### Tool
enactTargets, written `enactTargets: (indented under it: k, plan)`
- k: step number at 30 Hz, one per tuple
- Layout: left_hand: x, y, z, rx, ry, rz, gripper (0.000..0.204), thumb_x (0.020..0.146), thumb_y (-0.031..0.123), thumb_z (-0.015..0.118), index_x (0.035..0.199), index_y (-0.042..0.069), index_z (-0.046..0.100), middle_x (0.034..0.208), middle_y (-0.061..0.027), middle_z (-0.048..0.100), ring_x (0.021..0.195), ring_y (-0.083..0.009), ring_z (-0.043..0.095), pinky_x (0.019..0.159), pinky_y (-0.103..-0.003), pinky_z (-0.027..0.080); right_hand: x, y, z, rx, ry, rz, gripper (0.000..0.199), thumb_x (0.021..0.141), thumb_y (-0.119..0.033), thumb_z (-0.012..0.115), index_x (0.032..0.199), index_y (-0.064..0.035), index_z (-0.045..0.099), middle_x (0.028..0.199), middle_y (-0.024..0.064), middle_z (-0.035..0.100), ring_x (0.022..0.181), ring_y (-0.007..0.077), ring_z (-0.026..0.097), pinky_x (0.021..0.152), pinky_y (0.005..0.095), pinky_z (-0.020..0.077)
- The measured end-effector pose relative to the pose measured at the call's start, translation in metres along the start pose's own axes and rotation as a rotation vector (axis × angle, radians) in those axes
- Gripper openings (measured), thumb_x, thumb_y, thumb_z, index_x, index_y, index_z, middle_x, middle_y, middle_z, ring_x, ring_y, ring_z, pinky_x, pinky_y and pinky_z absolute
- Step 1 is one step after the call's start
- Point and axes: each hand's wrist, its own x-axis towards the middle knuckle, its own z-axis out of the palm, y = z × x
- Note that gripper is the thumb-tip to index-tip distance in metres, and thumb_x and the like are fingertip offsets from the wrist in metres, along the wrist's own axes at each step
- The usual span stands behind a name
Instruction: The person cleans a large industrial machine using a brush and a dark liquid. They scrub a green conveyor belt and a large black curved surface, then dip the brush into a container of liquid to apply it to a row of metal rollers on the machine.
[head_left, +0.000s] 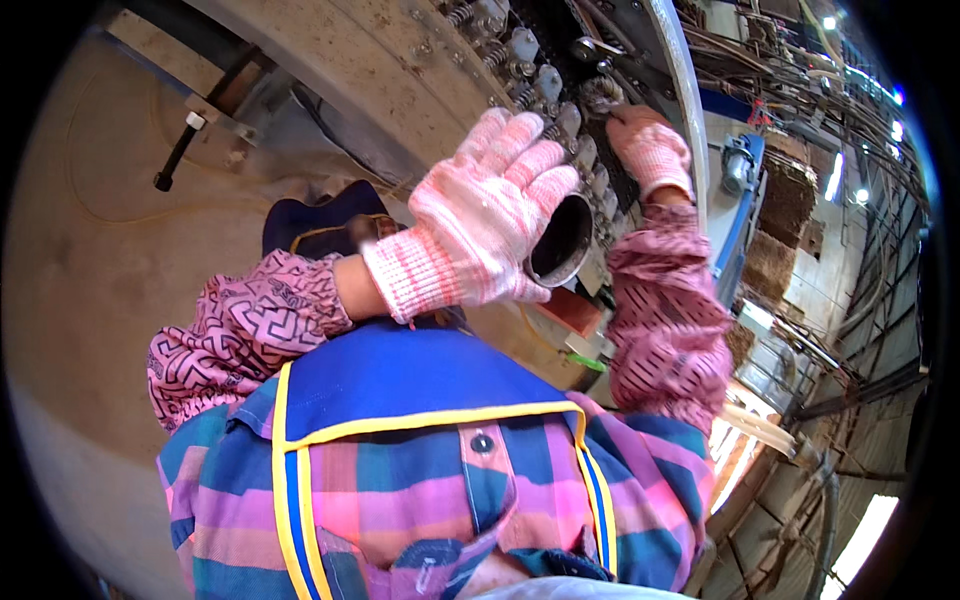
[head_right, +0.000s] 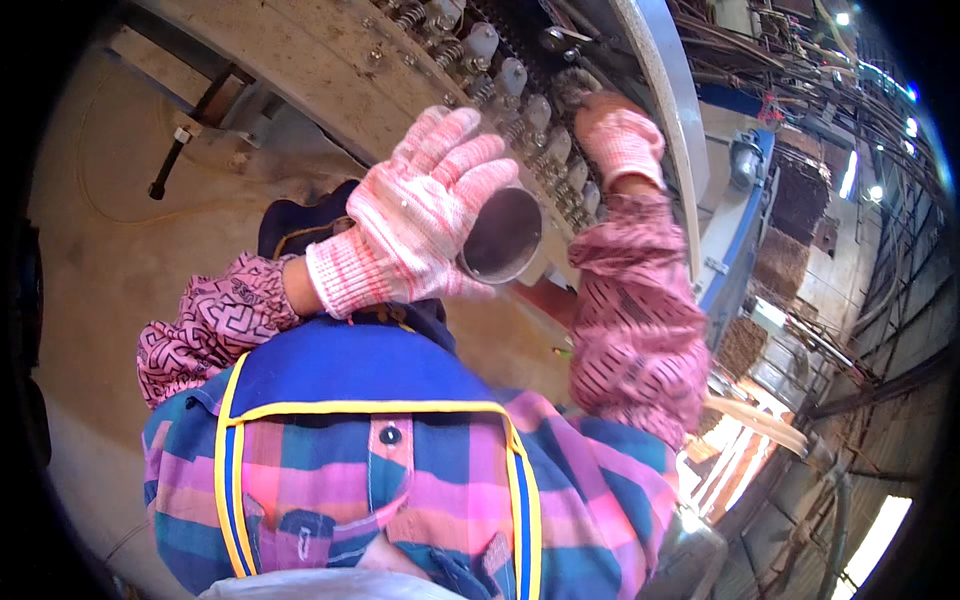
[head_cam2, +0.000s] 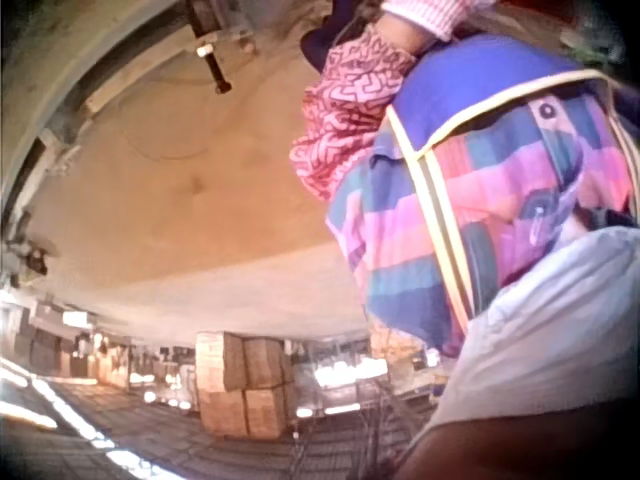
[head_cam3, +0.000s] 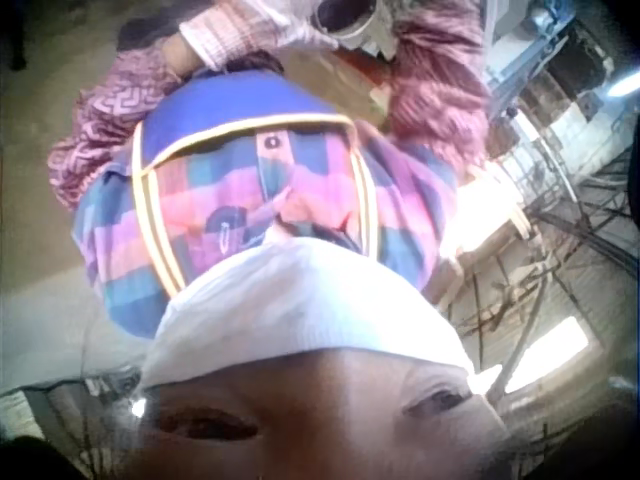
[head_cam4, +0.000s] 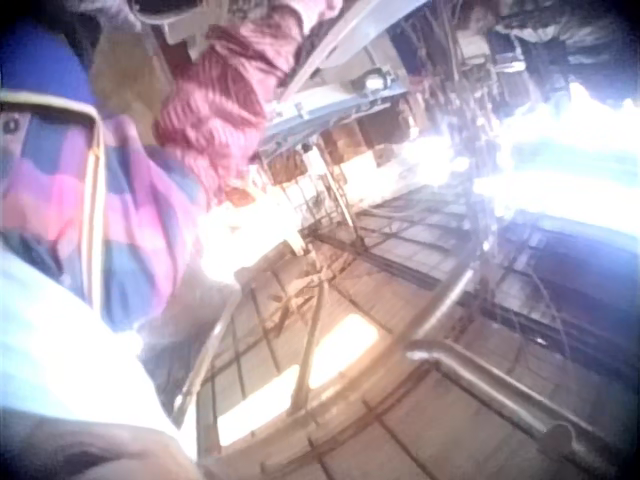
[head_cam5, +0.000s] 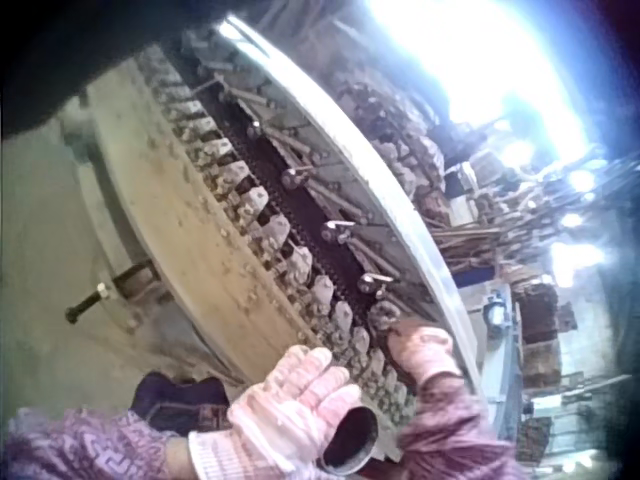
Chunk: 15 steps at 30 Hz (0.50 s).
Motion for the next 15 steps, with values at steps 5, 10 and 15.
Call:
enactTargets:
  k: [5,10,15]
  plan:
    - [-0.008,-0.013,0.000,0.031,0.079,0.004,0.102,0.052,0.054,0.090,0.136,0.010,0.051,0.141,-0.0121,0.052,0.141,-0.0386,0.038,0.121,-0.054,0.026,-0.037,-0.019,-0.042,-0.035,0.015,0.022,0.042,0.094,-0.041,0.054,0.130,-0.0224,0.067,0.123,0.0182,0.067,0.115,0.0343,0.064,0.099,0.0437,0.0508]
    - [-0.001,-0.017,-0.001,0.042,0.087,0.067,0.100,0.055,0.063,0.084,0.131,0.005,0.054,0.136,-0.0139,0.056,0.141,-0.0358,0.039,0.124,-0.051,0.019,-0.016,-0.047,-0.004,0.057,0.068,0.074,0.039,0.096,-0.040,0.053,0.126,-0.0222,0.068,0.126,0.0140,0.067,0.118,0.0348,0.063,0.099,0.0436,0.0505]
    - [0.001,-0.014,-0.021,-0.001,0.175,0.050,0.098,0.051,0.061,0.085,0.125,0.003,0.058,0.129,-0.0144,0.060,0.137,-0.0349,0.045,0.124,-0.051,0.021,-0.031,-0.024,-0.019,0.144,0.004,0.142,0.042,0.096,-0.042,0.055,0.129,-0.0190,0.065,0.127,0.0138,0.067,0.118,0.0370,0.062,0.100,0.0435,0.0492]
